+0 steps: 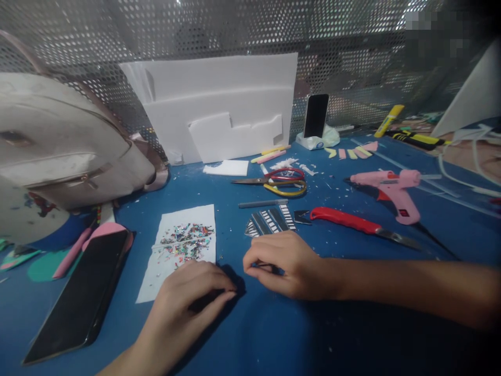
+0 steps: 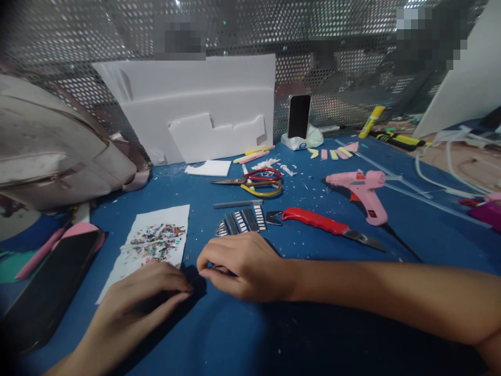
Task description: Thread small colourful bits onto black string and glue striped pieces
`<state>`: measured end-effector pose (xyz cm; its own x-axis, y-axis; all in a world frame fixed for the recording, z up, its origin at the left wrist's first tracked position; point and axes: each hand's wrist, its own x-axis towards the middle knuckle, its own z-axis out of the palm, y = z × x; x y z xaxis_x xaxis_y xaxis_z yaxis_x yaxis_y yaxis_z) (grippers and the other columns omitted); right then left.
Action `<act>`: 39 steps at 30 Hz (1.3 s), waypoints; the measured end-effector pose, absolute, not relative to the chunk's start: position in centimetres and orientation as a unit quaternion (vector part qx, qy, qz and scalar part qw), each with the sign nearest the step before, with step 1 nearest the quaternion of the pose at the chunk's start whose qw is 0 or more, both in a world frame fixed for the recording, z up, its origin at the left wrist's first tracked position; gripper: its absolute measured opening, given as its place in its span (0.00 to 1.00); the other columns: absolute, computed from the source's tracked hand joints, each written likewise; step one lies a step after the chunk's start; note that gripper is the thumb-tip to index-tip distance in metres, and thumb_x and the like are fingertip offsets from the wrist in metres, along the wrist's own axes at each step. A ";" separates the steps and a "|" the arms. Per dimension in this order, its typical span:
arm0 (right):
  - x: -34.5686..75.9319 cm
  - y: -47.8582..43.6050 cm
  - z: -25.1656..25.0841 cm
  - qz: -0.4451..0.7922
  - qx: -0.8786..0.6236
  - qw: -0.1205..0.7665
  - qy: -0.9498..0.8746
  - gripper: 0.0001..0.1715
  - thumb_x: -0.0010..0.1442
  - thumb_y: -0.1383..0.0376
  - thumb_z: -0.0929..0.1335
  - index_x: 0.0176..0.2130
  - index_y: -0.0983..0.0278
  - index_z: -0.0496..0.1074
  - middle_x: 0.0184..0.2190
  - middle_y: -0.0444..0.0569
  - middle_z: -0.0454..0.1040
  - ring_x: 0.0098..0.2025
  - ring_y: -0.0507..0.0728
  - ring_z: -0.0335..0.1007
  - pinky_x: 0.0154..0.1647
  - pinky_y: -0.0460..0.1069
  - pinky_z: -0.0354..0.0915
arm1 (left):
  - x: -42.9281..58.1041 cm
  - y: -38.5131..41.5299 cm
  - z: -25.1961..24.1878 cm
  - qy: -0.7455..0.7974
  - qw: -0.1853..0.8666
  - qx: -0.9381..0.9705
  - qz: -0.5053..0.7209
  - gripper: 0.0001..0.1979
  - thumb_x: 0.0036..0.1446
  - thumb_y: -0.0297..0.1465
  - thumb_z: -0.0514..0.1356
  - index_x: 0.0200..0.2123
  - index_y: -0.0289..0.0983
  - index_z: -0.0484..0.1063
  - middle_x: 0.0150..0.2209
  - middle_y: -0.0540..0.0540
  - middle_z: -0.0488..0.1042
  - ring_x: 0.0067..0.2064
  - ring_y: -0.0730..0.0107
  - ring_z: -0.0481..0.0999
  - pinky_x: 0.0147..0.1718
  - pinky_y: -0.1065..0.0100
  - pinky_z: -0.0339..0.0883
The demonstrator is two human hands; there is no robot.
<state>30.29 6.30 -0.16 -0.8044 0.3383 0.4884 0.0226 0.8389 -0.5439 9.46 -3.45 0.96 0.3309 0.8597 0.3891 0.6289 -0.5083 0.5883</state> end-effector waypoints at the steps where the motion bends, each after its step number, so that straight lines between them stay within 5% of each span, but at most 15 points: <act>1: 30.3 6.3 -0.1 0.262 -0.099 0.297 -0.913 0.05 0.64 0.68 0.63 0.36 0.64 0.68 0.28 0.40 0.67 0.28 0.47 0.58 0.30 0.44 0.55 | 9.4 -3.5 1.0 0.467 0.169 0.798 0.341 0.05 0.58 0.24 0.61 0.35 0.40 0.74 0.32 0.53 0.78 0.33 0.74 0.77 0.34 0.72 0.68; 39: 30.1 6.3 -0.2 0.184 -0.113 0.283 -0.935 0.09 0.68 0.65 0.60 0.37 0.63 0.68 0.30 0.43 0.69 0.30 0.49 0.61 0.31 0.45 0.55 | 9.4 -3.7 0.9 0.473 0.184 0.795 0.333 0.05 0.58 0.25 0.61 0.34 0.41 0.74 0.31 0.51 0.78 0.33 0.71 0.77 0.33 0.69 0.68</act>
<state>30.13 6.32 -0.18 -0.8145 0.3153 0.4871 0.1071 0.9067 -0.4079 9.36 -3.68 0.90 0.3307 0.8748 0.3541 0.6297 -0.4840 0.6076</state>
